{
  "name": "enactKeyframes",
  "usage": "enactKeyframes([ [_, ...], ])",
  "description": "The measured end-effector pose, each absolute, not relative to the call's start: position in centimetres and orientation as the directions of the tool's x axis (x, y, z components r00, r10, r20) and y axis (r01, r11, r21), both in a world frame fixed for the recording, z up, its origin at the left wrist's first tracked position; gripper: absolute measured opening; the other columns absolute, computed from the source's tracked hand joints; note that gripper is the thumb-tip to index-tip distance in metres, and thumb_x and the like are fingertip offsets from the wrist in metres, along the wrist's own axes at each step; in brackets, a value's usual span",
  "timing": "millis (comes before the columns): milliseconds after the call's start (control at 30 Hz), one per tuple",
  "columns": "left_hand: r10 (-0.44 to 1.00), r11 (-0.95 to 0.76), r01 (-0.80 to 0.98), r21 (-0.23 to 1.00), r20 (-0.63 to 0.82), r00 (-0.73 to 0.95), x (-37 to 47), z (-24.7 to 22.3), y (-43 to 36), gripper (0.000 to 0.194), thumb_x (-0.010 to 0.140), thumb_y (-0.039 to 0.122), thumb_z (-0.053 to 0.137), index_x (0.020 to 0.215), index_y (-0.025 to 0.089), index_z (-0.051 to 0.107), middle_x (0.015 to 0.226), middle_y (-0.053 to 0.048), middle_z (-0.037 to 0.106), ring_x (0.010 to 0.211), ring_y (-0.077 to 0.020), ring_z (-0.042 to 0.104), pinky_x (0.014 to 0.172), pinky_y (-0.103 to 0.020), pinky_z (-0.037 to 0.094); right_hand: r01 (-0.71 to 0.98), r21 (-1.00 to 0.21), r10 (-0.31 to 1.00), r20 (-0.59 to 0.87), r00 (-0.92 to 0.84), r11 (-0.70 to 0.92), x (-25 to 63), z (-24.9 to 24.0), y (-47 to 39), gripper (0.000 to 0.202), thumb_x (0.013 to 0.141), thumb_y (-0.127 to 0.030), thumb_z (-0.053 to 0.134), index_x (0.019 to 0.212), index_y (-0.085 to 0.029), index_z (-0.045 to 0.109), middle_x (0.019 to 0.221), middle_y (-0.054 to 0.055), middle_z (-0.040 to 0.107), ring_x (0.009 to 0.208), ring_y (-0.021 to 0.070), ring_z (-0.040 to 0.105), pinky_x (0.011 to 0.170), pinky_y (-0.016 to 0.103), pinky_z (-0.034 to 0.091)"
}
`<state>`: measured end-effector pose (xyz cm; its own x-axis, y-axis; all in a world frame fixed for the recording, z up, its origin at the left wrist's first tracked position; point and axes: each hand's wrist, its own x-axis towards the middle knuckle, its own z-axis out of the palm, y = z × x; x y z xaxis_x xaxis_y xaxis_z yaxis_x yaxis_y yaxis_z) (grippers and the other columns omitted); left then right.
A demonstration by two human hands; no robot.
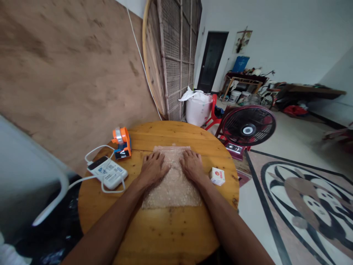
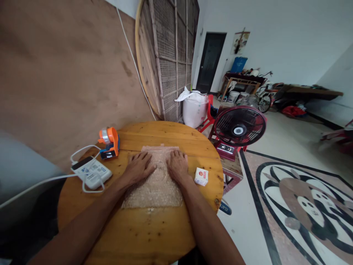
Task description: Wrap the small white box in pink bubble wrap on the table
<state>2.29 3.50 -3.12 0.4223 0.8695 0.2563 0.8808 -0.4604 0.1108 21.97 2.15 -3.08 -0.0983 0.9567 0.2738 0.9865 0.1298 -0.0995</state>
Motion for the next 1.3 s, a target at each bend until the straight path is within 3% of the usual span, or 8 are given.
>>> enactKeyframes([
  [133,0.873,-0.446,0.888,0.108,0.272,0.405,2.5,-3.0,3.5,0.041,0.085,0.051,0.047,0.111,0.02,0.057,0.127,-0.012,0.055,0.117,-0.0338,0.046,0.094,-0.05,0.033,0.989,-0.071,0.942,0.32,-0.103,0.132,22.0,-2.9,2.2,0.035,0.096,-0.027,0.037,0.124,-0.013,0.054,0.139,0.015,0.049,0.132,0.026,0.035,0.107,0.043,0.022],
  [233,0.85,-0.485,0.867,0.115,0.292,0.438,2.5,-3.0,3.7,0.037,0.084,0.048,0.05,0.108,0.021,0.058,0.128,-0.011,0.054,0.123,-0.0327,0.041,0.099,-0.048,0.031,0.986,-0.088,0.954,0.277,-0.114,0.143,22.3,-2.9,2.4,0.033,0.096,-0.024,0.035,0.119,-0.014,0.057,0.131,0.015,0.055,0.128,0.0263,0.04,0.106,0.044,0.022],
  [433,0.848,-0.519,0.84,0.159,0.216,0.484,2.3,-3.7,4.1,0.047,0.085,0.05,0.048,0.121,0.021,0.055,0.136,-0.011,0.05,0.124,-0.0292,0.043,0.104,-0.045,0.029,0.981,-0.125,0.95,0.294,-0.104,0.146,22.3,-2.5,1.8,0.036,0.095,-0.021,0.033,0.122,-0.013,0.055,0.138,0.016,0.05,0.132,0.0272,0.034,0.107,0.046,0.022],
  [667,0.827,-0.549,0.824,0.14,0.233,0.511,2.6,-3.3,3.4,0.043,0.087,0.046,0.046,0.121,0.022,0.055,0.131,-0.01,0.054,0.122,-0.0281,0.045,0.101,-0.045,0.031,0.904,-0.06,0.829,0.428,-0.36,0.423,19.4,-2.4,0.8,0.042,0.095,-0.02,0.035,0.134,-0.016,0.048,0.146,0.009,0.043,0.138,0.0243,0.027,0.115,0.043,0.008],
  [867,0.837,-0.534,0.835,0.135,0.223,0.499,2.8,-3.2,3.0,0.046,0.084,0.051,0.05,0.118,0.021,0.056,0.135,-0.012,0.05,0.125,-0.0297,0.044,0.102,-0.046,0.03,0.954,-0.157,0.922,0.337,-0.192,0.256,20.4,-4.0,1.9,0.05,0.097,-0.04,0.036,0.134,-0.008,0.046,0.138,0.018,0.049,0.128,0.0279,0.04,0.107,0.043,0.026],
  [1000,0.831,-0.541,0.826,0.16,0.249,0.497,2.9,-2.9,2.7,0.04,0.087,0.049,0.047,0.114,0.022,0.058,0.132,-0.011,0.054,0.124,-0.0276,0.045,0.103,-0.045,0.031,0.959,-0.161,0.932,0.317,-0.175,0.235,21.0,-4.2,2.1,0.048,0.096,-0.041,0.038,0.133,-0.011,0.046,0.138,0.017,0.049,0.128,0.0268,0.039,0.106,0.042,0.025],
  [1133,0.804,-0.572,0.8,0.178,0.311,0.506,2.9,-2.8,2.8,0.044,0.09,0.045,0.043,0.126,0.02,0.053,0.145,-0.011,0.042,0.138,-0.0267,0.03,0.111,-0.044,0.023,0.962,-0.155,0.936,0.309,-0.168,0.224,20.8,-4.4,2.2,0.048,0.096,-0.042,0.038,0.133,-0.012,0.047,0.14,0.016,0.047,0.13,0.0277,0.037,0.107,0.043,0.024],
  [1300,0.862,-0.504,0.841,0.195,0.169,0.478,2.7,-3.6,3.4,0.06,0.089,0.057,0.04,0.136,0.022,0.043,0.15,-0.013,0.034,0.141,-0.0313,0.025,0.111,-0.054,0.019,0.968,-0.138,0.936,0.317,-0.155,0.207,20.7,-4.7,2.3,0.051,0.096,-0.044,0.037,0.136,-0.013,0.044,0.143,0.018,0.043,0.132,0.0299,0.033,0.107,0.045,0.023],
])
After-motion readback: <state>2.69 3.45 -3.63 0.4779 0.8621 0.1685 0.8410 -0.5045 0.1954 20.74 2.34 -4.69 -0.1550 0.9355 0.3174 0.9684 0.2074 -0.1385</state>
